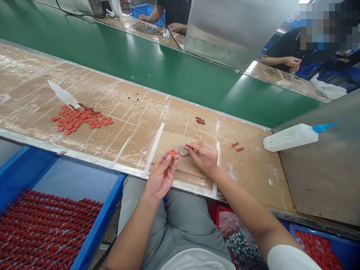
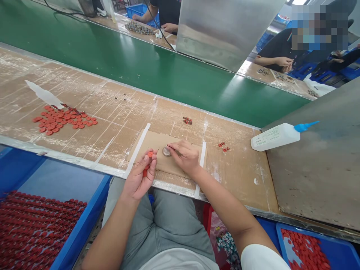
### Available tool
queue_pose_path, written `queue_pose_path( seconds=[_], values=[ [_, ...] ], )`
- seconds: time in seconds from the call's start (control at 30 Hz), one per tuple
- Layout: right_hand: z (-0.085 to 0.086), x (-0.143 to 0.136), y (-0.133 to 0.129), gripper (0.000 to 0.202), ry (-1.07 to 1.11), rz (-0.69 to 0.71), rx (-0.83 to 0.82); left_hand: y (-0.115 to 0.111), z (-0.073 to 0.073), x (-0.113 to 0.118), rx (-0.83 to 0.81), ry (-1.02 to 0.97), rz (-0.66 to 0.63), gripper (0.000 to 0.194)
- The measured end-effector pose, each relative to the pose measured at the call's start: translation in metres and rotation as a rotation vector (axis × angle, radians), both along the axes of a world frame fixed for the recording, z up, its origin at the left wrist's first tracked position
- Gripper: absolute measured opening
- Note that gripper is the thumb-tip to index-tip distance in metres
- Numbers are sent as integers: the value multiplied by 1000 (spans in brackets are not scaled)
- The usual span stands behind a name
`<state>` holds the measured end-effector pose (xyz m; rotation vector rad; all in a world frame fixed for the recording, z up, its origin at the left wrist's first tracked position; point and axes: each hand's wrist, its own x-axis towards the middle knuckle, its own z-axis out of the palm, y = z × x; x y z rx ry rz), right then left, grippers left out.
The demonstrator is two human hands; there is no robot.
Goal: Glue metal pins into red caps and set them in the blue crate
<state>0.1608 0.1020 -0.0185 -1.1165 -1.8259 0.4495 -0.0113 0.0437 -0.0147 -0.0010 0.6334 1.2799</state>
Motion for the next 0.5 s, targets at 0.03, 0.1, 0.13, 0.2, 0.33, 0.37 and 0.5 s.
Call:
queue_pose_path(
  seconds=[0.03,0.1,0.13,0.2,0.33,0.37,0.5],
  values=[
    [0,0,0,12,-9,-2,-12,0,0,0,-5,-1,2,21],
    [0,0,0,12,-31,0,-28,0,-1,0,-10,-3,5,23],
    [0,1,0,12,-38,3,-29,0,-1,0,-8,-4,6,23],
    [0,1,0,12,-34,9,-17,0,-1,0,6,-3,3,22],
    [1,0,-1,17,60,-71,-11,0,0,1,14,14,3,22],
    [2,-1,-2,19,92,-101,-32,0,0,1,7,23,5,22],
    [8,-2,-5,17,263,-157,-182,-1,2,5,-3,62,3,22]
  ],
)
